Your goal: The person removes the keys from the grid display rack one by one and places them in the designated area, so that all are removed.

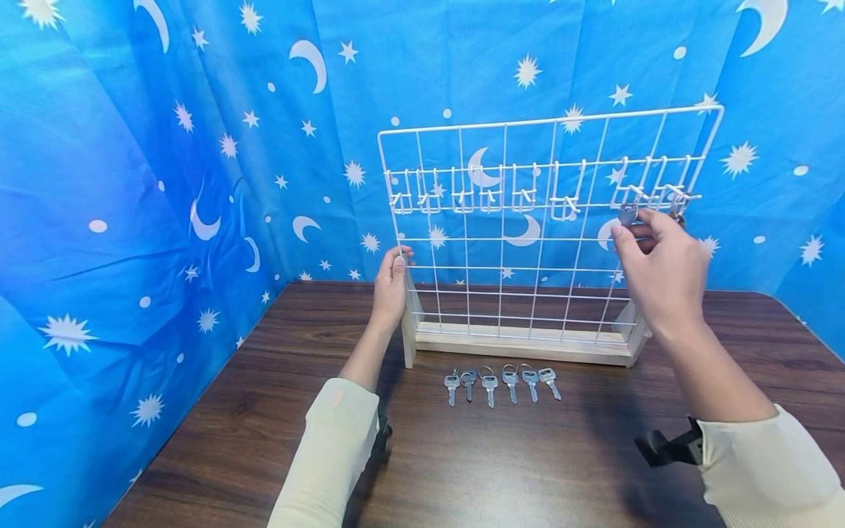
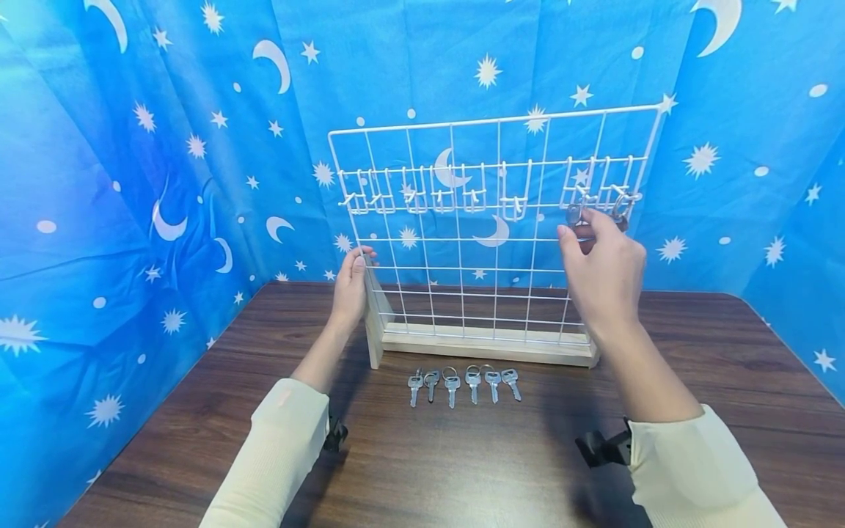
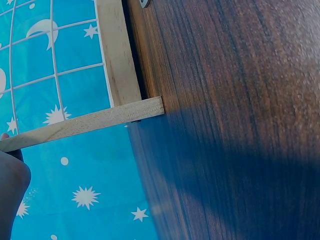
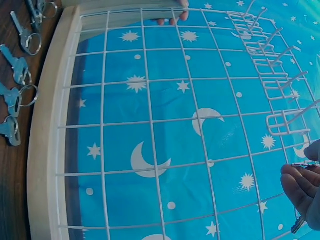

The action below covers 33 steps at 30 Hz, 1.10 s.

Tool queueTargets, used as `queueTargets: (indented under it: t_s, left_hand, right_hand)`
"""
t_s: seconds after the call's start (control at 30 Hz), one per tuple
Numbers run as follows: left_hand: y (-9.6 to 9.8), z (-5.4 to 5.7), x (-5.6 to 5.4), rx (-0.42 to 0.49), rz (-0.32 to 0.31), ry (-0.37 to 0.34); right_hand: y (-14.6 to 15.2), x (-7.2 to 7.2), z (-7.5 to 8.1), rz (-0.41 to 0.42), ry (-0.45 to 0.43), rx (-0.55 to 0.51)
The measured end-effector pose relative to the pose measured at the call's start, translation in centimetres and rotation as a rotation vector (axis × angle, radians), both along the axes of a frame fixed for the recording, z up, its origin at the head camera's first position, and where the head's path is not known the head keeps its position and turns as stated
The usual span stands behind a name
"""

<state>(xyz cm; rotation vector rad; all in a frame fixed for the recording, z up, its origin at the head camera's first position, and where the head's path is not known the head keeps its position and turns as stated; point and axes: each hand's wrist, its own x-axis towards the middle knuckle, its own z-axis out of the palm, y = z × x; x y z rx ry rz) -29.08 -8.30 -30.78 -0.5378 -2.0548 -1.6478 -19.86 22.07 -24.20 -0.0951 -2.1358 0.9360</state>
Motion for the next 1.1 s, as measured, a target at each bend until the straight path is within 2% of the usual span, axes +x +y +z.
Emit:
queueTargets:
  t_s: [0.13,0.5,0.87,1.1]
  left_hand:
    - [0.0,0.0,0.0,-0.001,0.005,-0.001]
    - [0.0,0.0,0.0,0.001,0.002,0.004]
    - [0.1,-0.1,0.0,-0.015,0.014,-0.008]
    - [-0.1,-0.1,-0.2,-0.012,0.006,0.020]
  right_hand:
    - [-0.1,0.1,0.4,0.005,0.029,-0.006]
    - [0.0,0.7,0.4,0.017,0.029,-0.032]
    - [0.2,1.1,-0.2,-0.033,0.109,-0.009]
    - [0.1,1.2,-0.2,-0.040,0.160,-0.039]
